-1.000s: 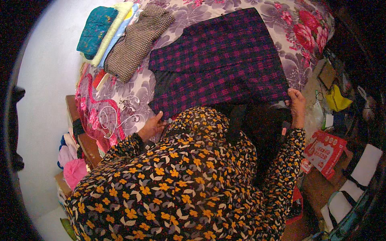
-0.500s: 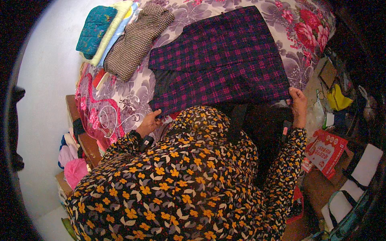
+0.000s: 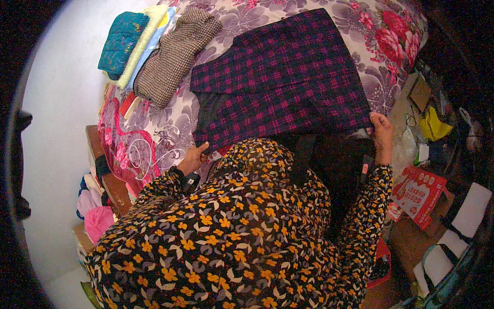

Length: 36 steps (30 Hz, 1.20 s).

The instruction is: The person folds a dark plaid garment on a floral bedsheet, smoothing and aligning the fabric into a compact rectangle. The person then picks up several small packaged items from the floor and places them on the bed.

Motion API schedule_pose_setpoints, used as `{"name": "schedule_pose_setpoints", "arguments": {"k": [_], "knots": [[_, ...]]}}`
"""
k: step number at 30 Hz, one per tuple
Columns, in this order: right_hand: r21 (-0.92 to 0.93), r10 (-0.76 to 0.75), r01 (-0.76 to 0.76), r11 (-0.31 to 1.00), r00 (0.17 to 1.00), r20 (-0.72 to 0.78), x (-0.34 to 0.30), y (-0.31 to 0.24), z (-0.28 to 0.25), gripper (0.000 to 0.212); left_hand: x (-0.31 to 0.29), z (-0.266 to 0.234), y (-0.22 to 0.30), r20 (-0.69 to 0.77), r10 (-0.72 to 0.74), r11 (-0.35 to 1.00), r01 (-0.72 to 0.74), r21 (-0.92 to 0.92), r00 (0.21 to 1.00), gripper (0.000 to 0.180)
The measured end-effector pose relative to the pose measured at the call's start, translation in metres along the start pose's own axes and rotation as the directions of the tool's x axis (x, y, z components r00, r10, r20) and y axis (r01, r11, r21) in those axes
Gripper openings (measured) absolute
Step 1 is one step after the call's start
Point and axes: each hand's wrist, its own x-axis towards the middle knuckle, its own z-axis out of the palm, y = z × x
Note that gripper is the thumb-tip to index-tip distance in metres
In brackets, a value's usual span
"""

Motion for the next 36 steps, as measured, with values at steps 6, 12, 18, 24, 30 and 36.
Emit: {"name": "schedule_pose_setpoints", "arguments": {"k": [6,12,18,24,30,36], "knots": [[-0.028,-0.013,0.013,1.000,1.000,0.005,-0.001,-0.002,0.000,0.020,0.000,-0.012,-0.005,0.193,0.166,0.983,-0.177,0.045,0.967,0.028],[-0.066,0.012,-0.013,0.998,1.000,-0.011,-0.003,-0.005,-0.001,0.020,-0.003,-0.029,-0.007,0.271,0.135,0.991,-0.123,-0.059,0.953,0.032],[-0.037,-0.004,0.005,0.999,1.000,0.010,0.002,0.001,-0.004,0.020,0.001,-0.018,-0.012,0.104,0.082,0.996,-0.080,-0.026,0.991,0.024],[-0.045,0.026,-0.026,0.999,1.000,0.014,0.003,0.005,-0.008,0.020,0.021,-0.028,-0.019,0.142,0.118,0.992,-0.111,-0.060,0.983,0.016],[-0.058,0.035,-0.034,0.998,0.999,0.017,0.003,0.006,-0.006,0.021,0.030,-0.032,-0.027,0.292,0.624,0.692,-0.686,0.225,0.725,0.022],[-0.085,0.022,-0.019,0.996,0.999,0.037,-0.001,0.000,-0.007,0.021,0.015,-0.037,-0.028,-0.089,0.554,0.665,-0.376,0.645,0.828,0.039]]}}
